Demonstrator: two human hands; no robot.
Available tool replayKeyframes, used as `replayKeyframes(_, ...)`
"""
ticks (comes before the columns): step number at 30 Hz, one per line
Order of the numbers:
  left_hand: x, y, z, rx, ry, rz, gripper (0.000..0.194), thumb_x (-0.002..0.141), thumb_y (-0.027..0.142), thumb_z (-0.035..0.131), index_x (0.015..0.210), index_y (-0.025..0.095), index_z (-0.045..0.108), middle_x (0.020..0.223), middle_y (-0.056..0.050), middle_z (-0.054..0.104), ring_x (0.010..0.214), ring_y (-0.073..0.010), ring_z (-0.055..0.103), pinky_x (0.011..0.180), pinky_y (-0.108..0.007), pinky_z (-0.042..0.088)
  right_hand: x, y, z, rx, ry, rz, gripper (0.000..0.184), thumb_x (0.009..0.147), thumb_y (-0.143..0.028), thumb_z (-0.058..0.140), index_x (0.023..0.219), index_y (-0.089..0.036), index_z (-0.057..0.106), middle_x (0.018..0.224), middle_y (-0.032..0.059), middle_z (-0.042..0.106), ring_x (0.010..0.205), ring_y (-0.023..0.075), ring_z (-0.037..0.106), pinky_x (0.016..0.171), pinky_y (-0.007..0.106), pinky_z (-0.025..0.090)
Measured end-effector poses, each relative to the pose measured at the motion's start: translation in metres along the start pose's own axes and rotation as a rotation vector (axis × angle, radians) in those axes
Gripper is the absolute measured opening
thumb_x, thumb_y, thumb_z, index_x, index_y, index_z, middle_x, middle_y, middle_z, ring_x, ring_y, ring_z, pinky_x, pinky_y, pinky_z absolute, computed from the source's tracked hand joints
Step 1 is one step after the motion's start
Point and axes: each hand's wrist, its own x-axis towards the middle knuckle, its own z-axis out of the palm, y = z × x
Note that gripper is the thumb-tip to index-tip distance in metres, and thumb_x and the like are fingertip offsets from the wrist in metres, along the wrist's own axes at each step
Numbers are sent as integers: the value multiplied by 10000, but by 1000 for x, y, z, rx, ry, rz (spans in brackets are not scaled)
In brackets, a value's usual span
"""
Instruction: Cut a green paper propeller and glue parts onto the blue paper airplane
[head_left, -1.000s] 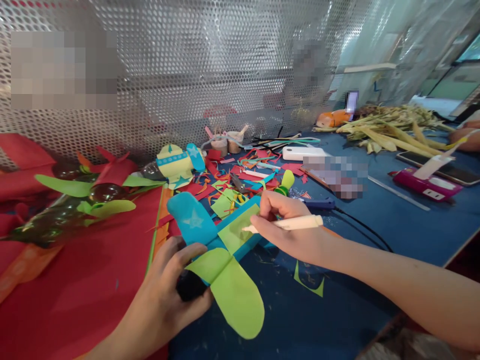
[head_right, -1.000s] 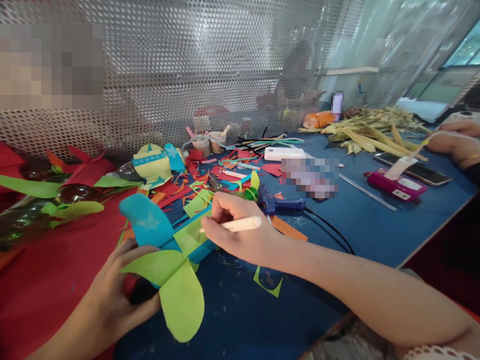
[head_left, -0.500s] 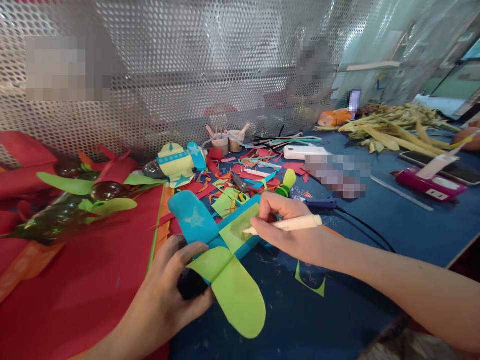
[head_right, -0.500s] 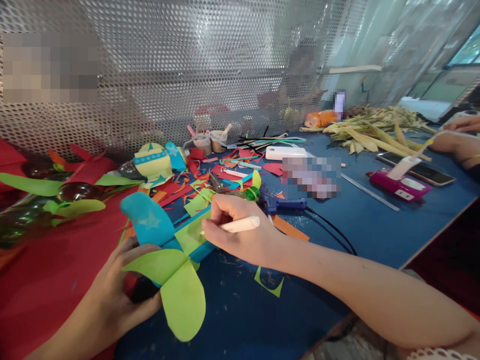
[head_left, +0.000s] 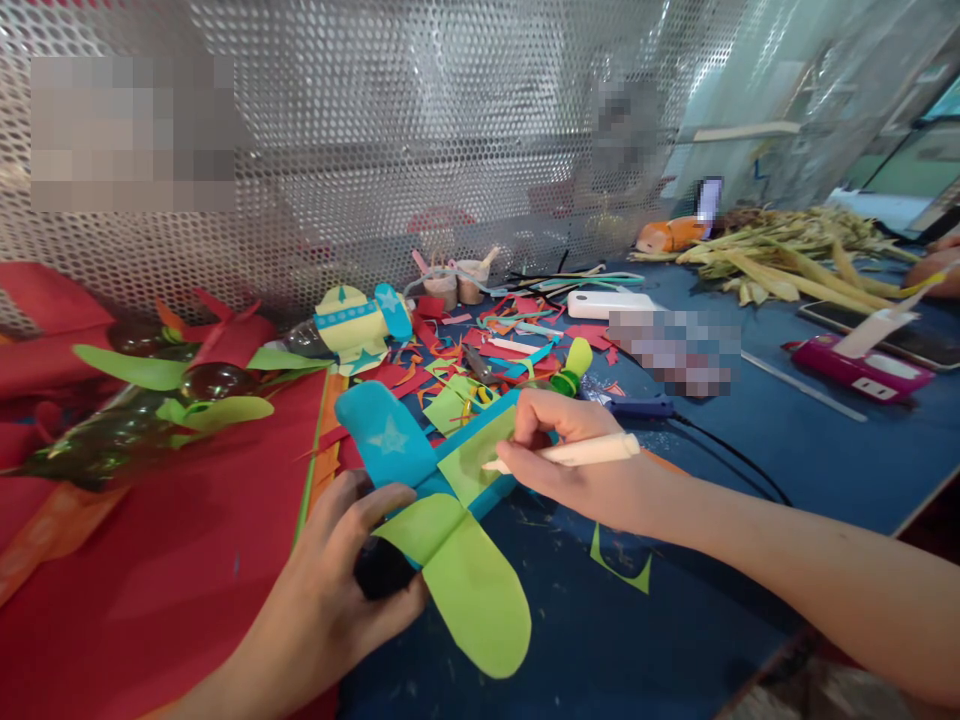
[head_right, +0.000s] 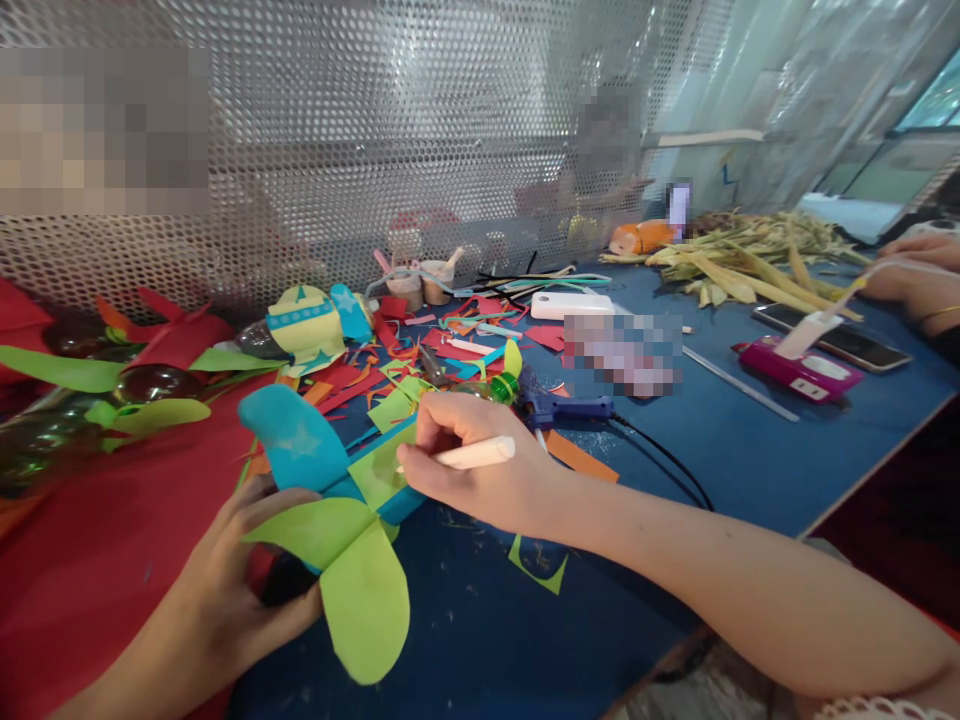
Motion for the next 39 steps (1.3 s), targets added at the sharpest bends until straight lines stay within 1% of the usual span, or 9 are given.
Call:
replayKeyframes(4,0,0,1,11,3,-8,436,746,291,604,1151,276,441,1047,-100,520,998,-298,559,746,-435,526,0,0,0,-20,-1,4,250,767,-168,573,621,-197,372,557,-76,409,477,57,356,438,188,292)
replayKeyframes(9,0,0,2,-3,8,-11,427,747,287,601,1145,285,446,1041,-93,516,983,-289,569,730,-421,531,0,0,0,-11,21,19,258,760,-157,563,614,-201,355,544,-80,394,470,56,349,439,193,290)
replayKeyframes(13,-1,-1,2,1,2,-18,439,742,295,611,1147,277,444,1051,-101,523,1009,-303,558,735,-429,529,1,1,0,-3,48,1,267,769,-163,558,611,-202,346,546,-80,394,467,53,344,439,193,294)
replayKeyframes(20,0,0,1,-3,1,-8,449,733,287,618,1151,274,455,1003,-92,546,959,-283,573,715,-408,532,-1,1,1,4,57,1,269,764,-149,553,607,-202,342,531,-84,382,459,51,335,424,188,286)
replayKeyframes(24,1,0,1,-11,11,-21,438,722,290,621,1131,282,464,1009,-84,552,952,-279,586,708,-400,534,0,2,1,-6,46,-2,262,772,-163,556,611,-201,352,538,-82,390,462,52,339,437,193,293)
replayKeyframes(27,1,0,1,-13,16,-25,439,722,291,625,1131,280,466,1017,-82,540,945,-278,590,714,-401,534,1,4,0,-5,64,-8,267,771,-163,552,611,-204,342,534,-83,377,461,56,324,431,195,272)
replayKeyframes(30,0,0,1,-14,-2,-22,444,734,289,620,1143,278,450,1039,-92,517,977,-287,577,728,-413,534,2,5,0,-8,85,-18,271,777,-161,539,612,-208,330,530,-84,367,458,57,305,423,197,247)
replayKeyframes(34,-3,-2,1,-18,-23,-28,454,752,297,605,1167,278,422,1058,-103,511,1019,-302,556,740,-432,533,2,5,0,-17,70,-27,271,776,-164,552,612,-204,340,541,-82,381,468,55,321,429,196,259)
replayKeyframes(39,-1,-3,3,-3,-13,-25,450,742,293,602,1157,270,430,1058,-109,507,1033,-321,549,748,-456,524,2,4,0,-18,76,-28,280,787,-164,541,619,-205,321,525,-88,375,452,49,311,418,191,245)
